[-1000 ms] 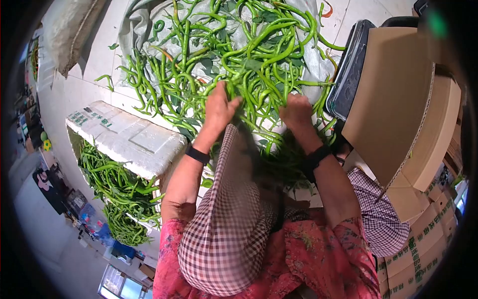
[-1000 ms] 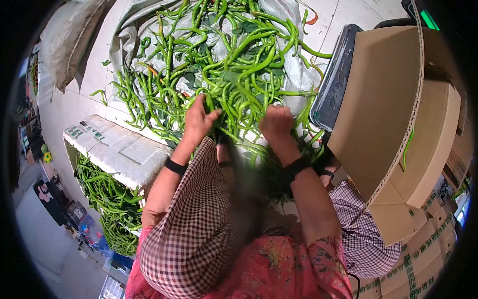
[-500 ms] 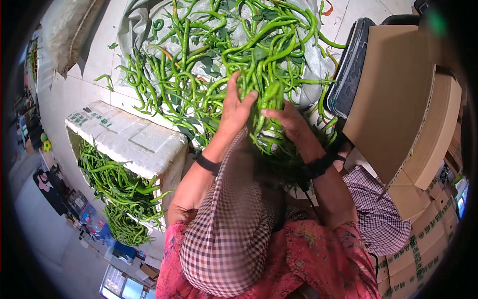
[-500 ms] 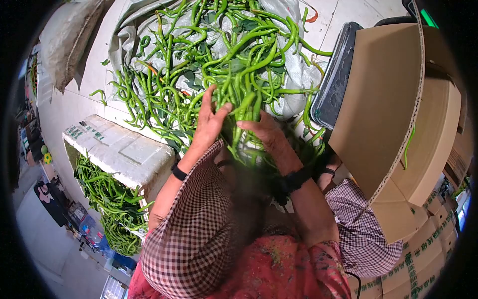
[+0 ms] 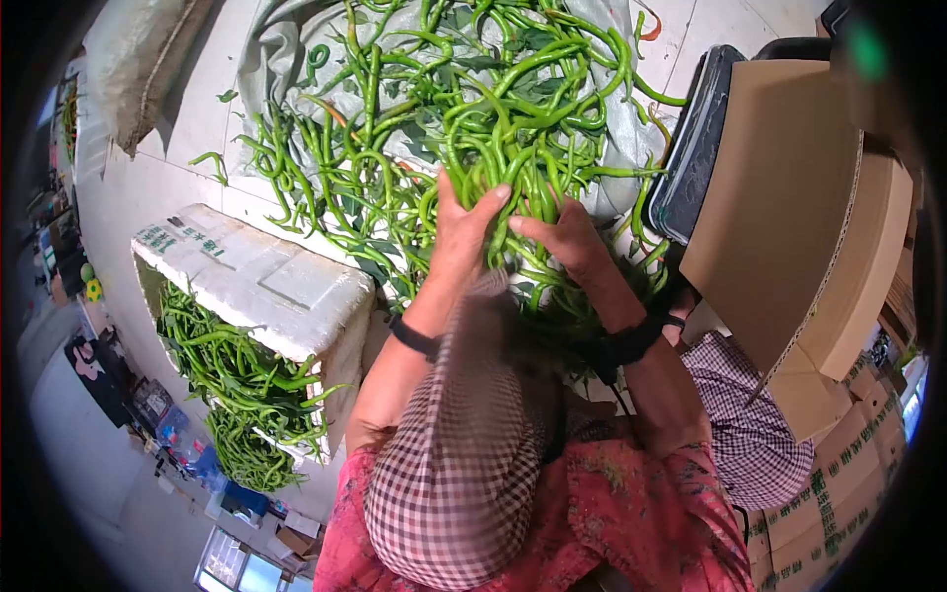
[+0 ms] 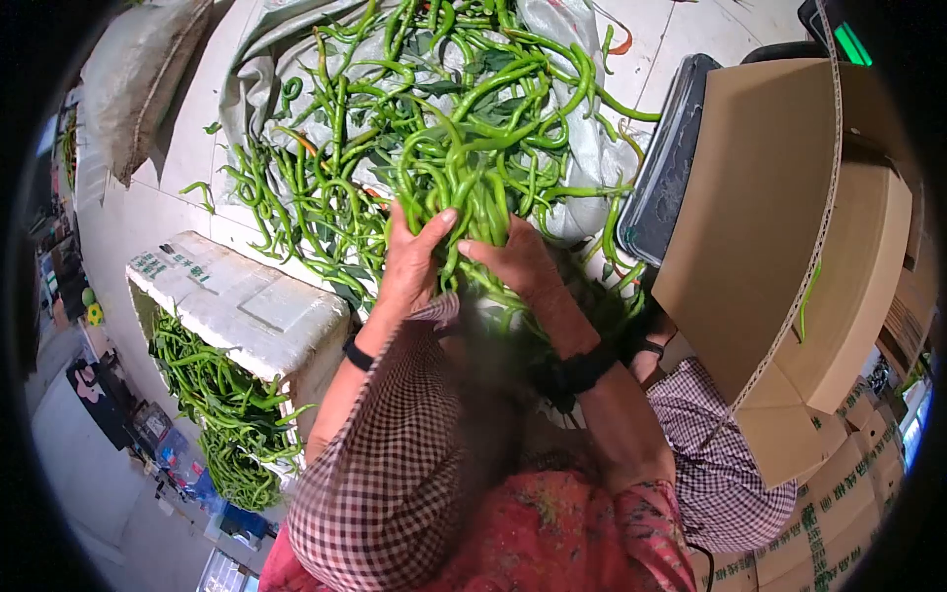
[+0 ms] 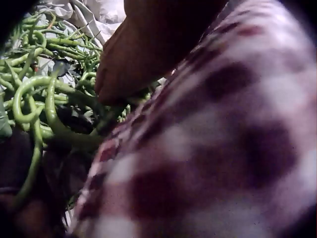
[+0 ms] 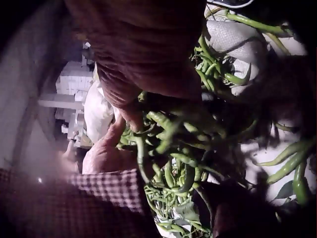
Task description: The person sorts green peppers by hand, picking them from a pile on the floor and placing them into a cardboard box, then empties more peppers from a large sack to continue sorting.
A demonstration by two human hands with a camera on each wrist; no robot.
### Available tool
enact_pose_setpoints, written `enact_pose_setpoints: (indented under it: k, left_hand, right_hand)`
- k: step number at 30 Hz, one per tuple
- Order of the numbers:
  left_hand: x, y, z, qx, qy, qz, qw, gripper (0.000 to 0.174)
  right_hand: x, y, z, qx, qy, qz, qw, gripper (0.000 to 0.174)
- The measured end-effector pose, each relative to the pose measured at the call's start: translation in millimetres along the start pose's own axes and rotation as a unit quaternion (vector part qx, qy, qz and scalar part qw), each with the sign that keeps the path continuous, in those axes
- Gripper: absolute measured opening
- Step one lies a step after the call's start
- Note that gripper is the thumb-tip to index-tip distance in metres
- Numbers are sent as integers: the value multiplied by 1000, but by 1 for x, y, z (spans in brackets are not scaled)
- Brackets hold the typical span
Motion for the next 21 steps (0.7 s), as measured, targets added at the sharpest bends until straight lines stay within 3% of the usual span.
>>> enact_pose_setpoints:
  k: [1,4,6,8,9,10,12,15,18,21]
  left_hand:
    - [10,-1,1,-18,23,-101,994,83]
    - [0,-15,1,34,13,-48,998,77]
    - [4,-7,3,31,33,-51,998,74]
    - [15,0,8,27,75,-65,995,69]
    - [10,1,4,-8,76,-48,996,60]
    - [-1,-7,4,34,39,-78,996,51]
    - [-20,-14,-2,44,33,-113,992,49]
    - [-41,-21,-12,77,37,-122,989,47]
    - [-39,-17,-12,77,20,-147,986,46]
    - [-44,-16,-15,87,-3,-223,971,42]
  right_hand:
    - [-3,0,0,7,-15,-37,999,46]
    - [-2,1,1,0,-28,-82,996,51]
    - [8,-6,3,-8,-31,-219,975,53]
    - [3,-7,4,-5,-18,-236,972,57]
    - [16,-14,1,-2,32,-284,958,59]
    - [29,-21,-3,4,81,-331,940,62]
    - [35,-28,-3,54,55,-338,938,62]
    - [79,-46,-18,68,177,-354,916,50]
    - [81,-45,-24,65,116,-424,896,45]
    - [106,-49,-41,15,177,-398,900,42]
Point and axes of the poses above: each hand's wrist, its own z-axis towards the middle knuckle, its own y-axis out of the back of the hand, x = y × z, the point moved 8 cm from there along z, towards the middle knuckle, and after that the axes turned 12 degrees about x, right-handed, at the moved point
